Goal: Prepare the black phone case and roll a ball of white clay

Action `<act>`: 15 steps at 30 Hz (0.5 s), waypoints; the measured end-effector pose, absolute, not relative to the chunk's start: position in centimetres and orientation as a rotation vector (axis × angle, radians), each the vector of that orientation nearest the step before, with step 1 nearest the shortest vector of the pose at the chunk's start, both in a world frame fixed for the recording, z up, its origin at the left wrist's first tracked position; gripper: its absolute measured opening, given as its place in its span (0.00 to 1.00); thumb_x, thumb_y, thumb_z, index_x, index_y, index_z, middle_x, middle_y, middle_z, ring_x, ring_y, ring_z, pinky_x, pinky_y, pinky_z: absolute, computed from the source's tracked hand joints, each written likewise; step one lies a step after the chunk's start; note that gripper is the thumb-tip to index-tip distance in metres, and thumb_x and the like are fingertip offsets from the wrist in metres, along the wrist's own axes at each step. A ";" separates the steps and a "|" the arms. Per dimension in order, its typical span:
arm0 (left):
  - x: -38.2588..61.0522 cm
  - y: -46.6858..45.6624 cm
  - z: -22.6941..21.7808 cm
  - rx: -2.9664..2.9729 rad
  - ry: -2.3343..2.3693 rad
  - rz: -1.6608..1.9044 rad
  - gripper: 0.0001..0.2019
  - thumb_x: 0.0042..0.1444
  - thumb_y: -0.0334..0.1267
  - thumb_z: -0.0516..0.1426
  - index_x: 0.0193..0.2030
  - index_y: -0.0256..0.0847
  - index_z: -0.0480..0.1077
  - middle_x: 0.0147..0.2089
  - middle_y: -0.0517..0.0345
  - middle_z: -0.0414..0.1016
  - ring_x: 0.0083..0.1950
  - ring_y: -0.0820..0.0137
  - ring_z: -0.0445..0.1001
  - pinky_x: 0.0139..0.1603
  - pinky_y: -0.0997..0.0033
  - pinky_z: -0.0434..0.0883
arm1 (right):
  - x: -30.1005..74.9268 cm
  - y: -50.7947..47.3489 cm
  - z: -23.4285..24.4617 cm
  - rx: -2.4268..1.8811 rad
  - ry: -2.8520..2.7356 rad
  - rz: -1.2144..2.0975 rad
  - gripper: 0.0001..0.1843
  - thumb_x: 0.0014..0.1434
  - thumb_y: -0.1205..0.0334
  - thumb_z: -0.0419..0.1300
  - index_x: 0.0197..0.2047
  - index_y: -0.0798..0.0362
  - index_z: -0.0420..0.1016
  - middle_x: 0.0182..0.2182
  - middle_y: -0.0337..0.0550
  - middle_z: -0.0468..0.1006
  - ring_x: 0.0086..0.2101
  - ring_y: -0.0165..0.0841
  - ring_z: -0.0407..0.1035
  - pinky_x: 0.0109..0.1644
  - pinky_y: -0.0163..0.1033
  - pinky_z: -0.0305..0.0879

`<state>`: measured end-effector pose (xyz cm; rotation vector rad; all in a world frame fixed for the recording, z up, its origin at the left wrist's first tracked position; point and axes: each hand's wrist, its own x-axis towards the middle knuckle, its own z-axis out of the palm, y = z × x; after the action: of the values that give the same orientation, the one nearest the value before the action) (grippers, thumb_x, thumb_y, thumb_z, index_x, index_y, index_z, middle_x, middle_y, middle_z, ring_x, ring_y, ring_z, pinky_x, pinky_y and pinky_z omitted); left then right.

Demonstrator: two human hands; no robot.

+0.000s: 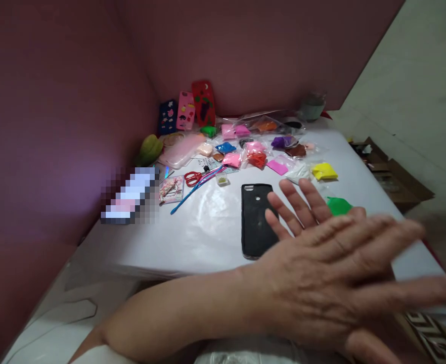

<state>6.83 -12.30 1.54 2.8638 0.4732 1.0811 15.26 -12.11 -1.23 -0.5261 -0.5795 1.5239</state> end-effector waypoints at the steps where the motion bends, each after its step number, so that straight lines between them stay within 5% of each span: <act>1: 6.9 -12.4 2.0 2.951 0.352 0.986 0.29 0.70 0.53 0.33 0.68 0.52 0.62 0.70 0.66 0.61 0.78 0.63 0.45 0.69 0.55 0.68 | 15.3 -12.1 -1.1 -0.522 -0.585 1.554 0.29 0.65 0.32 0.45 0.55 0.35 0.76 0.62 0.35 0.70 0.59 0.32 0.68 0.61 0.43 0.67; 4: 6.9 -11.9 3.4 3.122 0.258 0.632 0.33 0.70 0.47 0.27 0.66 0.54 0.65 0.72 0.68 0.59 0.78 0.67 0.43 0.73 0.53 0.59 | 13.3 -12.6 -1.2 -0.585 -0.567 1.604 0.31 0.62 0.29 0.44 0.54 0.34 0.77 0.58 0.36 0.75 0.59 0.38 0.69 0.63 0.53 0.65; 8: 6.6 -10.6 3.3 3.015 0.315 0.781 0.37 0.63 0.65 0.41 0.70 0.45 0.61 0.74 0.51 0.54 0.78 0.56 0.43 0.76 0.51 0.47 | 10.1 -13.3 -2.5 -0.588 -0.524 1.475 0.31 0.55 0.24 0.47 0.57 0.20 0.70 0.58 0.25 0.73 0.67 0.34 0.55 0.70 0.50 0.54; 13: 6.2 -10.6 2.7 2.834 0.305 0.736 0.34 0.62 0.61 0.50 0.69 0.45 0.62 0.75 0.52 0.55 0.77 0.54 0.48 0.76 0.53 0.49 | 13.1 -12.1 -3.9 -0.599 -0.546 1.584 0.25 0.66 0.39 0.47 0.54 0.37 0.77 0.60 0.37 0.72 0.63 0.37 0.63 0.70 0.55 0.51; 15: 5.9 -10.3 3.3 2.681 0.351 0.673 0.37 0.62 0.62 0.49 0.72 0.42 0.58 0.76 0.50 0.51 0.77 0.53 0.45 0.76 0.51 0.48 | 14.2 -11.8 -3.9 -0.569 -0.512 1.577 0.26 0.65 0.36 0.45 0.54 0.36 0.76 0.60 0.35 0.73 0.63 0.35 0.64 0.70 0.53 0.52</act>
<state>5.87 -10.32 3.33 2.6813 0.3509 0.6725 14.23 -11.79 -3.95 -0.5687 -0.5122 1.5775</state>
